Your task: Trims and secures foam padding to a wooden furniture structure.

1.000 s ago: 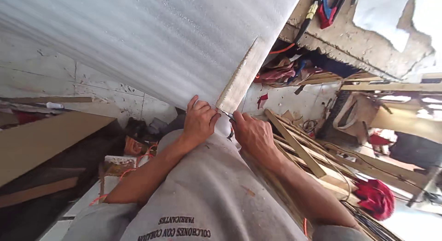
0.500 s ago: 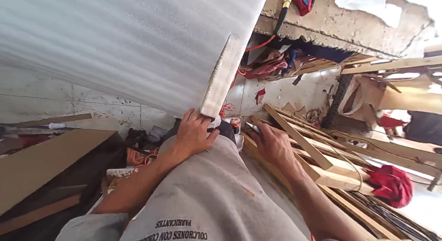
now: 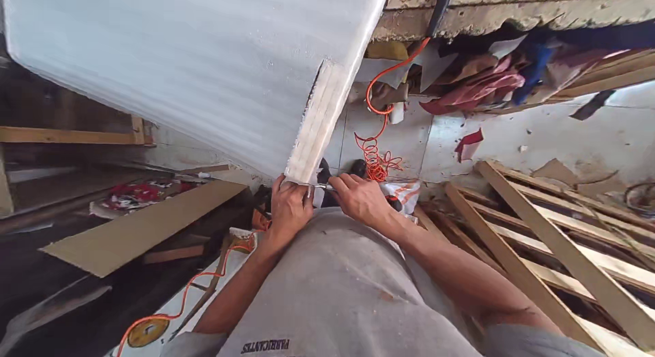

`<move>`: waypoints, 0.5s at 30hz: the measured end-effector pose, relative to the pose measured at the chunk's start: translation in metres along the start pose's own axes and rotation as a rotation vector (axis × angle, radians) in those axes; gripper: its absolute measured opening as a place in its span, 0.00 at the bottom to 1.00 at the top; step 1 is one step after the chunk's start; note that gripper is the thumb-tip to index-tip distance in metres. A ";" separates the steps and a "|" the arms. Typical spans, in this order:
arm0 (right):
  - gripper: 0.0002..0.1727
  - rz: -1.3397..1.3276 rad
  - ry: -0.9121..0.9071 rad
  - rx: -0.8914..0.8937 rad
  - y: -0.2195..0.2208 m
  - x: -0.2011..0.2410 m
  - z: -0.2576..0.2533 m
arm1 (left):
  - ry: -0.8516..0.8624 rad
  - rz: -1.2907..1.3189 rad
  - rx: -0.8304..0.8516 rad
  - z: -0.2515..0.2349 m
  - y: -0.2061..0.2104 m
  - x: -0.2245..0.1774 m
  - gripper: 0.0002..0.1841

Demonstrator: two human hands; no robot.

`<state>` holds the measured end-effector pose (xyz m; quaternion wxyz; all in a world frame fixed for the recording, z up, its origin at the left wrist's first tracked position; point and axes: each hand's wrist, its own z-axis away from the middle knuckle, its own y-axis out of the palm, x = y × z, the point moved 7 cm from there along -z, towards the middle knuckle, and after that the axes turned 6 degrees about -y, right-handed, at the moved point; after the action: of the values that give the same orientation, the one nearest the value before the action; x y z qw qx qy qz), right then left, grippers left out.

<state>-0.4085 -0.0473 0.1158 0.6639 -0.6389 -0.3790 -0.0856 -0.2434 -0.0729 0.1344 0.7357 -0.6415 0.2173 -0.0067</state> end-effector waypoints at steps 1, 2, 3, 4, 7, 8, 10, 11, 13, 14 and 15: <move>0.15 -0.011 -0.005 -0.003 0.004 -0.002 -0.003 | 0.005 -0.009 -0.014 0.000 -0.001 0.000 0.21; 0.14 -0.017 -0.011 -0.001 0.009 -0.004 -0.006 | 0.010 -0.011 -0.027 0.000 -0.002 -0.001 0.21; 0.13 -0.017 -0.015 0.018 0.016 -0.009 -0.006 | 0.014 -0.010 -0.038 0.000 -0.002 -0.001 0.21; 0.13 -0.003 -0.004 0.059 0.024 -0.018 -0.004 | 0.018 -0.009 -0.038 -0.001 0.000 0.000 0.21; 0.15 0.000 0.180 0.279 0.053 -0.076 0.039 | 0.031 -0.050 0.041 0.014 0.012 0.013 0.22; 0.16 0.001 0.260 0.300 0.051 -0.102 0.056 | 0.030 -0.085 0.083 0.017 0.016 0.018 0.22; 0.21 -0.041 0.437 0.288 0.032 -0.142 0.082 | 0.001 -0.156 0.184 0.018 0.020 0.026 0.22; 0.23 -0.084 0.520 0.263 0.019 -0.153 0.090 | -0.020 -0.173 0.230 0.015 0.021 0.025 0.23; 0.24 -0.213 0.633 0.157 -0.007 -0.164 0.093 | -0.040 -0.193 0.262 0.003 0.017 0.015 0.27; 0.24 -0.301 0.669 0.076 -0.017 -0.166 0.088 | -0.033 -0.210 0.272 -0.005 0.013 0.006 0.28; 0.24 -0.405 0.694 -0.009 -0.023 -0.167 0.081 | -0.024 -0.238 0.303 -0.013 0.010 -0.001 0.30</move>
<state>-0.5707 -0.0392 0.0232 0.7195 -0.4873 -0.2501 -0.4270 -0.2508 -0.0828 0.1237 0.8204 -0.5446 0.1274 -0.1189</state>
